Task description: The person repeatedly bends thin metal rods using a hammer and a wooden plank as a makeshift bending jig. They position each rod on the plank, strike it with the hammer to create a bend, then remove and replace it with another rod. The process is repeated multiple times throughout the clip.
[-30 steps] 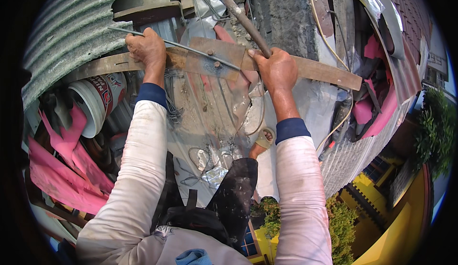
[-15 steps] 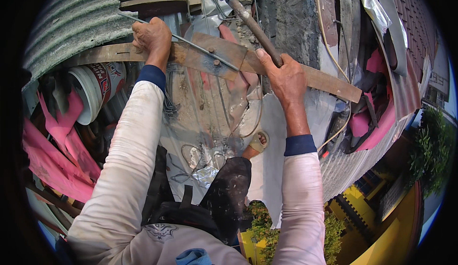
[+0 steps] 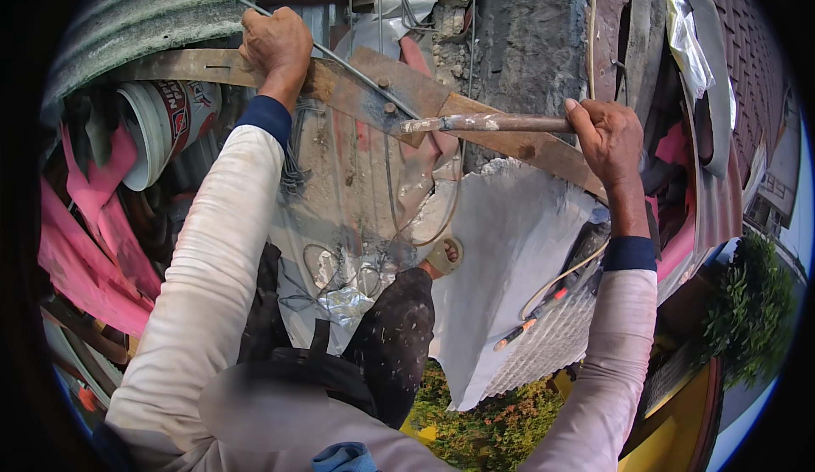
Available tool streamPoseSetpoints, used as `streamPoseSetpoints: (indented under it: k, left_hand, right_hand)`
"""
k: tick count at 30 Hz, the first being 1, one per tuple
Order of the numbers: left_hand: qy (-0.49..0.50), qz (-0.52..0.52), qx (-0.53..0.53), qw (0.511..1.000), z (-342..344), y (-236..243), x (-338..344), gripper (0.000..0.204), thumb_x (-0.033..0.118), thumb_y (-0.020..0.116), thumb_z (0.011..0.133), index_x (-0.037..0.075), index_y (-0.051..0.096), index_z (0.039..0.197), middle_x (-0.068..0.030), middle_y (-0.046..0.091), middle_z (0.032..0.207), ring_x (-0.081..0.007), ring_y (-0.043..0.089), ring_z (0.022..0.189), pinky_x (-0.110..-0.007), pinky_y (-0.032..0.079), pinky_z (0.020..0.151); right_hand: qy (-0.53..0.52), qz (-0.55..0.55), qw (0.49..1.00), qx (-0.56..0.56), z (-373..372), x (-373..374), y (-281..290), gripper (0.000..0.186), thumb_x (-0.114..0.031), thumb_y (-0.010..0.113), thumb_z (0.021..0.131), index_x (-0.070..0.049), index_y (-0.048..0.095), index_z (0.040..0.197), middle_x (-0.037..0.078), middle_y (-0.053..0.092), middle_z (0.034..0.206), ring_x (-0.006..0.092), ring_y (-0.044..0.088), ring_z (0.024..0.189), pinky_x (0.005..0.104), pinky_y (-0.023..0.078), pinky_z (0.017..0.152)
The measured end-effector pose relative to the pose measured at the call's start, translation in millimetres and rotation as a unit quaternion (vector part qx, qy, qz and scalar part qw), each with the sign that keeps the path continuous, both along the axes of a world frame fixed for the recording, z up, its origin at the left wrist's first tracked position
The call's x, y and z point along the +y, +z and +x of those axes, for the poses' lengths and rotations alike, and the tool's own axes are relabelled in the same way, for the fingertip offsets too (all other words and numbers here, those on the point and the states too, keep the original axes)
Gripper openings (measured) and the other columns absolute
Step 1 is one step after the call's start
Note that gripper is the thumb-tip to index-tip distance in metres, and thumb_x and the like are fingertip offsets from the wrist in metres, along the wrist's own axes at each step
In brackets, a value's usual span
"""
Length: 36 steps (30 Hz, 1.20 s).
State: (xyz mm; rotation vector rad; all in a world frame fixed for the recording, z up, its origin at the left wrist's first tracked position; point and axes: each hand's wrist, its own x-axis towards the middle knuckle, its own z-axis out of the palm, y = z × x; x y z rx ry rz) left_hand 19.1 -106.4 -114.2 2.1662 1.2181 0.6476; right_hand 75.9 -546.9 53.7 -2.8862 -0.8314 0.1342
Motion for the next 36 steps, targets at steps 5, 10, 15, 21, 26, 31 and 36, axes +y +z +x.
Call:
streamPoseSetpoints:
  k: [5,10,15,21,26,31,36]
  left_hand:
    - [0.014,0.000,0.026,1.000,1,-5,1,0.053,0.026,0.059,0.096,-0.008,0.060,0.136,-0.0324,0.072,0.126,-0.0528,0.063,0.125,-0.057,0.042,0.114]
    - [0.017,0.050,0.002,0.999,3,-9,1,0.037,0.021,0.060,0.092,-0.009,0.059,0.115,-0.0316,0.073,0.110,-0.0473,0.069,0.108,-0.056,0.039,0.109]
    - [0.030,0.073,0.012,0.997,5,-13,3,0.037,0.021,0.059,0.093,-0.009,0.061,0.114,-0.0313,0.075,0.109,-0.0476,0.071,0.107,-0.056,0.041,0.108]
    - [0.024,0.051,0.033,0.998,6,-10,6,0.038,0.022,0.058,0.094,-0.010,0.062,0.114,-0.0321,0.075,0.108,-0.0479,0.072,0.108,-0.054,0.041,0.113]
    - [0.024,0.026,0.053,0.998,6,-1,5,0.043,0.021,0.057,0.096,-0.014,0.060,0.121,-0.0346,0.074,0.115,-0.0490,0.070,0.115,-0.054,0.040,0.116]
    - [0.028,-0.001,0.075,0.997,6,-9,13,0.053,0.026,0.062,0.094,-0.011,0.063,0.131,-0.0355,0.071,0.128,-0.0504,0.069,0.124,-0.055,0.052,0.107]
    - [0.037,-0.004,0.055,0.998,5,-13,18,0.050,0.026,0.064,0.093,-0.011,0.066,0.128,-0.0344,0.072,0.127,-0.0490,0.072,0.119,-0.053,0.055,0.103]
  right_hand:
    - [0.083,-0.035,0.996,0.021,56,14,-13,0.049,-0.046,0.065,0.101,-0.005,0.078,0.078,0.017,0.066,0.068,0.0345,0.065,0.071,0.0469,0.050,0.072]
    - [0.152,-0.025,0.988,0.026,98,33,-27,0.053,-0.048,0.064,0.101,-0.004,0.076,0.075,0.017,0.063,0.064,0.0345,0.065,0.064,0.0469,0.052,0.066]
    - [0.186,-0.044,0.981,0.043,124,41,-45,0.053,-0.049,0.062,0.100,-0.003,0.078,0.078,0.017,0.064,0.064,0.0338,0.066,0.061,0.0469,0.052,0.062]
    - [0.199,0.008,0.979,0.033,134,44,-64,0.049,-0.046,0.062,0.099,-0.005,0.082,0.082,0.016,0.069,0.065,0.0306,0.066,0.056,0.0466,0.051,0.057]
    - [0.077,-0.079,0.989,0.100,136,62,-42,0.036,-0.045,0.066,0.094,-0.014,0.082,0.083,0.005,0.069,0.063,0.0214,0.062,0.056,0.0400,0.048,0.055]
    - [0.058,-0.052,0.989,0.124,122,74,-32,0.035,-0.043,0.067,0.095,-0.013,0.081,0.084,0.006,0.068,0.063,0.0208,0.061,0.057,0.0396,0.048,0.056]
    - [0.049,-0.018,0.991,0.124,112,70,-36,0.033,-0.040,0.067,0.096,-0.012,0.081,0.085,0.006,0.068,0.064,0.0202,0.061,0.057,0.0392,0.048,0.056]
